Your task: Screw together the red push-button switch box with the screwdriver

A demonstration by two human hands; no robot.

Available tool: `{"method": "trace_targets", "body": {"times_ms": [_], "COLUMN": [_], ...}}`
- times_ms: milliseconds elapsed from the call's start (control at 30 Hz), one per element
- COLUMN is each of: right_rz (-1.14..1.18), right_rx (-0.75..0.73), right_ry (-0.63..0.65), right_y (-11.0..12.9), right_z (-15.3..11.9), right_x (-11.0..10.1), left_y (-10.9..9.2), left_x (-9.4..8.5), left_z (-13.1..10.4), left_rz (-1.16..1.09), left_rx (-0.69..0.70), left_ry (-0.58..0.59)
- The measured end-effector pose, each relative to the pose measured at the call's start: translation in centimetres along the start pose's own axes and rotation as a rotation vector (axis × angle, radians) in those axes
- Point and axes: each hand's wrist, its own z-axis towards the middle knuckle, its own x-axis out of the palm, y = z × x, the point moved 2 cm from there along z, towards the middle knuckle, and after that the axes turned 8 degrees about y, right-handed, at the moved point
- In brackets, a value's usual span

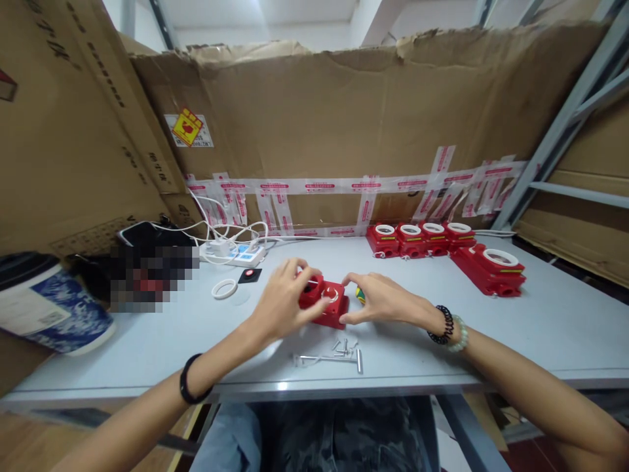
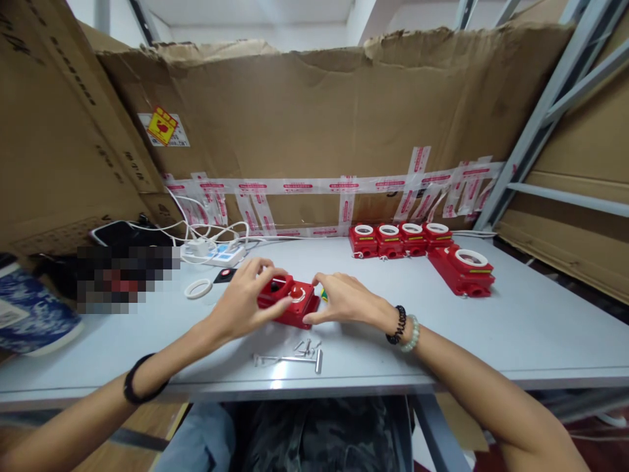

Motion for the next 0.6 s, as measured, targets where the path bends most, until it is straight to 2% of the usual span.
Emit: {"method": "trace_targets", "body": {"times_ms": [67,133,233,333,433,600], "right_rz": [-0.02,-0.025,0.005,0.031,0.027,0.017], "right_rx": [0.007,0.024,0.065,0.095,0.115,0.132], "right_ry": [-0.019,-0.063,-0.118,-0.148,-0.148,-0.125], "right_y": [-0.3,-0.7,-1.4,-1.9,-2.2,-2.4], "right_z": [-0.3,-0.6,-1.0,-1.2,-1.1,-1.0], "right_x": [-0.6,-1.4,-2.5,-3.2,-3.3,-3.2], "left_y": [-2.4,-4.0,-4.3,-2.7,0.0,5.7], "left_x": [0.3,1.0,2.3,2.9,3.0,2.6], "left_z": [-0.2,0.2,1.2,2.1,2.6,3.4], "left_rz": [0.128,0.252,0.351,0.367,0.39,0.434], "left_rx": [0.084,0.099,0.061,0.087,0.111,-0.088], "left_ry": [0.075,0.135,0.228,0.3,0.313,0.301]}}
